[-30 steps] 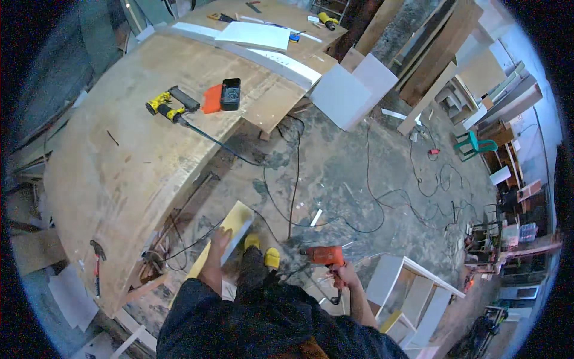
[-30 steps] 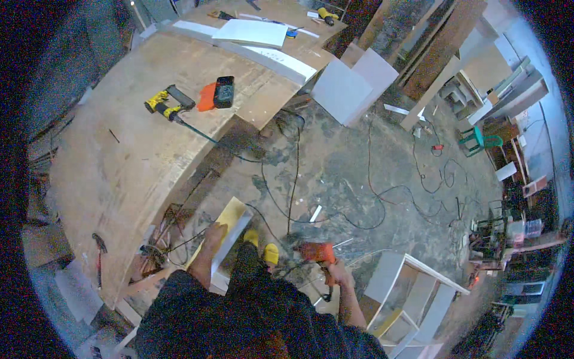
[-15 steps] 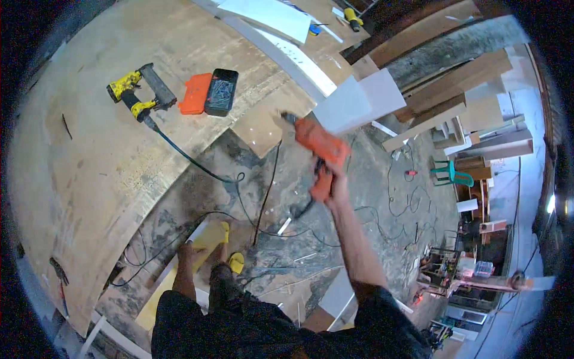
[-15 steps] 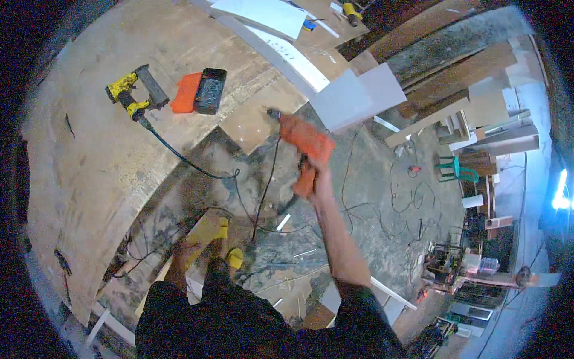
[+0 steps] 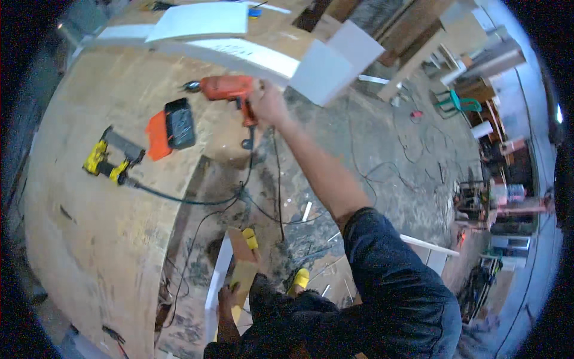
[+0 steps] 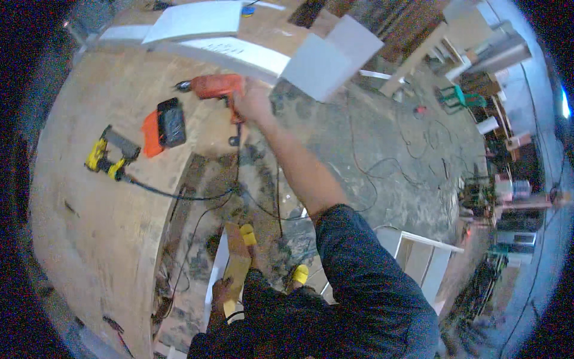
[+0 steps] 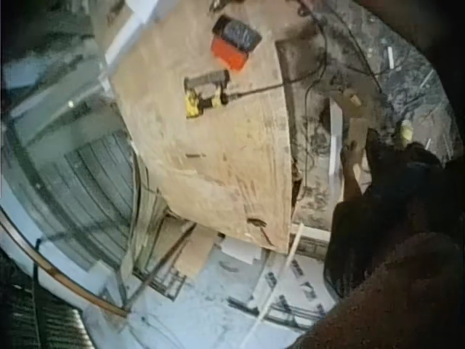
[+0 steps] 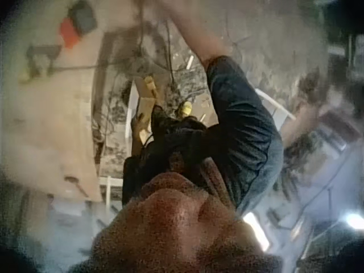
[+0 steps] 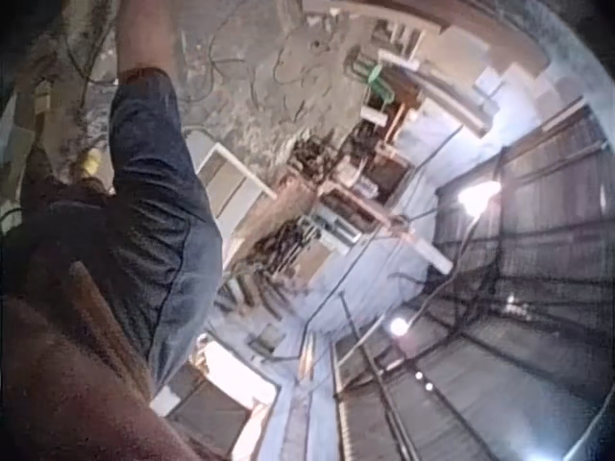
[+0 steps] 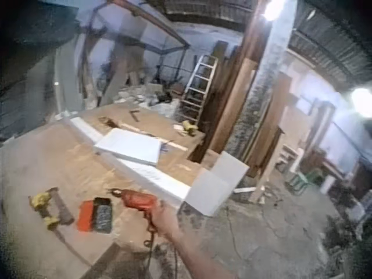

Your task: The person aligns wooden panels and attaches them together using a drill and then a hammer with nails.

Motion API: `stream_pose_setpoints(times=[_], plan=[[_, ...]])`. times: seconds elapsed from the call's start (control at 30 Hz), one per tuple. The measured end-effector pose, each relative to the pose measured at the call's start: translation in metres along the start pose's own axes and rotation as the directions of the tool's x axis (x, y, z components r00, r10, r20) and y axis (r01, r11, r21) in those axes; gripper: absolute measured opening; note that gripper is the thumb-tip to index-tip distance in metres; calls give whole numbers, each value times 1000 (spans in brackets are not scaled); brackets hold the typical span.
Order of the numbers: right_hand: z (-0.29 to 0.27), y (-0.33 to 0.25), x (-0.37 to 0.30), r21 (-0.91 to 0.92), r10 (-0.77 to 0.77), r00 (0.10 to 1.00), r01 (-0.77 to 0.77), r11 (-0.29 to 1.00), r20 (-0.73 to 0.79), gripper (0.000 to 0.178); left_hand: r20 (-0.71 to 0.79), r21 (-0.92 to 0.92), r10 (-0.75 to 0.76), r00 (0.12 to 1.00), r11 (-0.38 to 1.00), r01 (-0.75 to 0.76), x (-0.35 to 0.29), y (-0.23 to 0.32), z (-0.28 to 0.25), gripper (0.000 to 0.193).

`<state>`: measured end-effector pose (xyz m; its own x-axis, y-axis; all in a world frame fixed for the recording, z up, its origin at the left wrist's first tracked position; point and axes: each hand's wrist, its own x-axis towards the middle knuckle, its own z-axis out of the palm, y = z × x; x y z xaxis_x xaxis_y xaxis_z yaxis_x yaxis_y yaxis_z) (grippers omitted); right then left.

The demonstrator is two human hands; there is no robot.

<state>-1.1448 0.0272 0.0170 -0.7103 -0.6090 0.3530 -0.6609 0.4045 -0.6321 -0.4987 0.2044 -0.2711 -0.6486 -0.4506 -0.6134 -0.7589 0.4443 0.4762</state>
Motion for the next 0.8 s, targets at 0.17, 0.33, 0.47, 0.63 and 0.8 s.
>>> stream_pose_setpoints(times=[0.17,0.33,0.47,0.63,0.8], plan=[[-109,47,-153,-100,37,977,-16,995,210,53,91,140,269,959,950,-280,-53,23,-7,43],[-234,199,-438,-275,785,567,-736,618,249,55,168,31,130,977,990,-137,-46,82,-27,49],[-383,246,-732,-195,813,440,-822,536,380,24,42,121,-76,996,990,70,-49,223,-75,57],[-439,278,-861,-151,924,-100,-987,-46,369,25,-176,142,-150,973,974,176,-41,348,-82,67],[-472,361,-902,240,987,12,-970,-28,163,37,-57,183,83,995,981,-71,-30,548,-36,61]])
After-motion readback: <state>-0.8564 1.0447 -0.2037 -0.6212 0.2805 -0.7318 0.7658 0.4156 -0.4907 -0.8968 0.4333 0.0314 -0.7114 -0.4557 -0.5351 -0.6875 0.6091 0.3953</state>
